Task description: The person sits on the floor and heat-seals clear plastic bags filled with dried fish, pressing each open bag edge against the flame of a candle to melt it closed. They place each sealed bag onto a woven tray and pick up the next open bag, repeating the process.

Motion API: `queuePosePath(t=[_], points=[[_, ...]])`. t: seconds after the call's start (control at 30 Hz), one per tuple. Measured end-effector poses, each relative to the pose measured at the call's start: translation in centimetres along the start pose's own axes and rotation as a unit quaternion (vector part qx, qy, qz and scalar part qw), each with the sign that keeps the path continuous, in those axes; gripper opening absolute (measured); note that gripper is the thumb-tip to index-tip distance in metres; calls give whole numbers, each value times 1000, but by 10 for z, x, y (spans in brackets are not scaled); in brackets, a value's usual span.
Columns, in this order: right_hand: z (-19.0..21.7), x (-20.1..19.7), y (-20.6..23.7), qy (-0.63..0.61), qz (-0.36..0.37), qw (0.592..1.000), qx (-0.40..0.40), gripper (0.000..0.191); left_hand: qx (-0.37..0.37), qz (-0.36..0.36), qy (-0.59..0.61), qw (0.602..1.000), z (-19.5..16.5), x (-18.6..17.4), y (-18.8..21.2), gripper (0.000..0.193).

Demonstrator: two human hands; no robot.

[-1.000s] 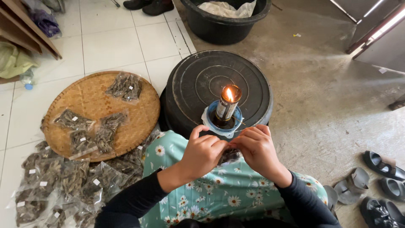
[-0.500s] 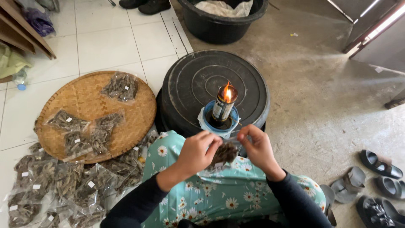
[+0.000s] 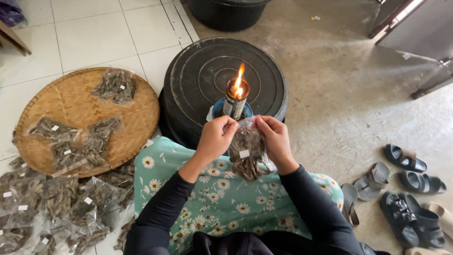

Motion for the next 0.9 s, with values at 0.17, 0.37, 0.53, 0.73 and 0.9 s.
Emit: queuePosePath(t=[0.17,0.37,0.53,0.73,0.9], points=[[-4,8,-16,56,-7,998,-29,19,128,-20,-48,990,-16,-13,-18,21],[-18,16,-29,38,-4,999,24,18,7,11,-87,996,9,-7,-36,21],[-31,19,-47,15,-9,998,67,15,-34,-18,21,999,34,-10,-41,21],[-36,27,-54,8,-31,997,71,16,-53,-20,12,998,48,-18,-51,22],[-30,32,-54,32,-62,997,31,14,-44,-17,-19,999,46,-21,-57,23]])
Point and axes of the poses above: each hand's wrist, its own y-axis away from the middle knuckle, its own x-axis out of the palm, z = x × y, the point moved 8 cm from there along -y, towards the middle knuckle, and after that the axes turned 10 degrees about -y, right-handed, at the moved point
